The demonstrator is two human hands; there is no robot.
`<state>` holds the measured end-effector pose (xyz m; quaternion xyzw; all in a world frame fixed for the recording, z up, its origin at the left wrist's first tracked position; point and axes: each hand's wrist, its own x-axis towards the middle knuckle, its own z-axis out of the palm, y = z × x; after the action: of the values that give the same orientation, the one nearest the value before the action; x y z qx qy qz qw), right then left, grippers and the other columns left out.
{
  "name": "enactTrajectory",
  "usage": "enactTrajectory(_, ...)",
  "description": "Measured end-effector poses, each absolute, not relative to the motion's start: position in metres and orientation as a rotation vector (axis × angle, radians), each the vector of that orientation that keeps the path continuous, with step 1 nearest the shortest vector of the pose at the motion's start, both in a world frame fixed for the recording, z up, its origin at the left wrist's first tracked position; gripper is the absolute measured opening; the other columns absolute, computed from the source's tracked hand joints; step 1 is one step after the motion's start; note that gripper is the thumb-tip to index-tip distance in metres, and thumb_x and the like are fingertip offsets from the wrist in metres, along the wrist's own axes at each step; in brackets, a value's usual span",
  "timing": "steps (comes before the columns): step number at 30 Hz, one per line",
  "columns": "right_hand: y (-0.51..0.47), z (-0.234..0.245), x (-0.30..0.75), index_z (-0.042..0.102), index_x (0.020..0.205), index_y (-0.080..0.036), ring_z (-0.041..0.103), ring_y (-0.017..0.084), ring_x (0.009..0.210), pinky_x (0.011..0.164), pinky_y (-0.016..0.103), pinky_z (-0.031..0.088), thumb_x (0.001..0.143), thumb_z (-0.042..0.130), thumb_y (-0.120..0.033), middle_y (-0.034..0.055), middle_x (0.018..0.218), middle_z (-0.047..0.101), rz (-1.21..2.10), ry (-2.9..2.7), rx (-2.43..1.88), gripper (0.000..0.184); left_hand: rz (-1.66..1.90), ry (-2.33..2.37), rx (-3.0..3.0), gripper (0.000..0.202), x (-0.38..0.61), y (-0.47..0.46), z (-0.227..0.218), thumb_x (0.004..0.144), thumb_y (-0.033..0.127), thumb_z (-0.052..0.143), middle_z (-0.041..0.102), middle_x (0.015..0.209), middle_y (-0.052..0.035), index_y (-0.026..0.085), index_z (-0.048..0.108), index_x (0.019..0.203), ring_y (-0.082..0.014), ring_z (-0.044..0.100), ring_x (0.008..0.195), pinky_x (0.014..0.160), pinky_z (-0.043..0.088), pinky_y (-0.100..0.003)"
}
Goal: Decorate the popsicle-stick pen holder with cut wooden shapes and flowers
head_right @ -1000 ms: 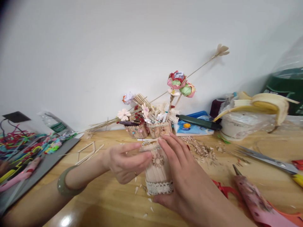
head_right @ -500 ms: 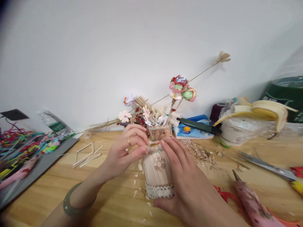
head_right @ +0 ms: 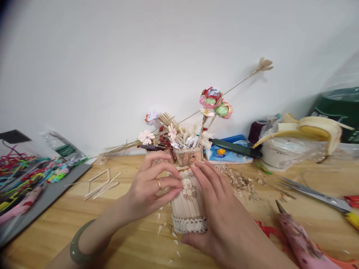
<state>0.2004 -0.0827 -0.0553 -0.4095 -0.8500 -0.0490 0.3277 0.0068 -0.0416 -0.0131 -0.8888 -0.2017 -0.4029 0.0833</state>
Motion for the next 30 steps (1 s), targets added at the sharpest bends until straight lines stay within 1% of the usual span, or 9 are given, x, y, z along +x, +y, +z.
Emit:
enactTrajectory(4,-0.083,-0.056,0.2,0.011,0.141,-0.013,0.032,0.036,0.129,0.1,0.053,0.04,0.06,0.073,-0.033,0.0211,0.137,0.034,-0.097,-2.218,-1.086,0.104,-1.115,-0.618,-2.542,0.005,0.009,-0.047,-0.013,0.075,0.014,0.064,0.07,0.083,-0.0012,0.018,0.064,0.077,-0.0203,0.053,0.101,0.097,0.042,-0.044)
enactTrajectory(6,-0.085,-0.055,0.2,0.011,0.141,-0.013,0.031,0.036,0.13,0.1,0.053,0.04,0.061,0.072,-0.032,0.021,0.138,0.033,-0.093,-2.226,-1.093,0.103,-1.08,-0.626,-2.501,0.005,0.01,-0.05,-0.013,0.076,0.013,0.063,0.07,0.082,-0.0003,0.018,0.063,0.076,-0.0195,0.053,0.099,0.101,0.039,-0.045)
enactTrajectory(11,-0.087,-0.056,0.199,0.013,0.141,-0.012,0.03,0.035,0.13,0.101,0.052,0.04,0.061,0.072,-0.031,0.0202,0.139,0.032,-0.107,-2.23,-1.085,0.101,-1.061,-0.643,-2.456,0.008,0.012,-0.053,-0.014,0.076,0.012,0.061,0.07,0.08,0.0012,0.019,0.061,0.073,-0.017,0.055,0.095,0.102,0.039,-0.042)
enactTrajectory(16,-0.085,-0.057,0.2,0.013,0.141,-0.009,0.03,0.035,0.129,0.101,0.051,0.04,0.057,0.075,-0.032,0.0214,0.139,0.031,-0.155,-2.231,-1.077,0.106,-1.093,-0.64,-2.442,0.008,0.015,-0.051,-0.018,0.075,0.011,0.06,0.07,0.078,0.0022,0.019,0.059,0.073,-0.0163,0.055,0.093,0.101,0.041,-0.039)
enactTrajectory(20,-0.085,-0.056,0.2,0.014,0.14,-0.008,0.031,0.035,0.129,0.1,0.05,0.041,0.056,0.076,-0.034,0.0222,0.138,0.032,-0.166,-2.237,-1.059,0.108,-1.116,-0.629,-2.45,0.01,0.015,-0.049,-0.019,0.074,0.01,0.061,0.069,0.076,0.0024,0.019,0.058,0.073,-0.0159,0.055,0.093,0.101,0.041,-0.039)
enactTrajectory(22,-0.085,-0.056,0.2,0.013,0.141,-0.009,0.031,0.036,0.129,0.1,0.051,0.041,0.057,0.075,-0.033,0.022,0.139,0.032,-0.152,-2.238,-1.063,0.108,-1.131,-0.622,-2.457,0.01,0.015,-0.048,-0.019,0.074,0.01,0.061,0.068,0.075,0.0025,0.019,0.057,0.073,-0.0158,0.055,0.093,0.101,0.042,-0.039)
enactTrajectory(26,-0.084,-0.057,0.199,0.009,0.142,-0.011,0.033,0.037,0.129,0.099,0.053,0.041,0.06,0.073,-0.035,0.0219,0.139,0.033,-0.124,-2.229,-1.066,0.107,-1.146,-0.607,-2.471,0.01,0.014,-0.047,-0.019,0.073,0.01,0.061,0.068,0.075,0.0024,0.019,0.057,0.073,-0.0154,0.055,0.092,0.1,0.042,-0.038)
enactTrajectory(30,-0.084,-0.058,0.2,0.008,0.142,-0.012,0.031,0.037,0.129,0.1,0.053,0.039,0.058,0.073,-0.032,0.0209,0.139,0.032,-0.1,-2.225,-1.079,0.107,-1.136,-0.601,-2.474,0.009,0.013,-0.047,-0.018,0.072,0.01,0.062,0.069,0.076,0.002,0.018,0.057,0.073,-0.016,0.055,0.092,0.101,0.042,-0.038)
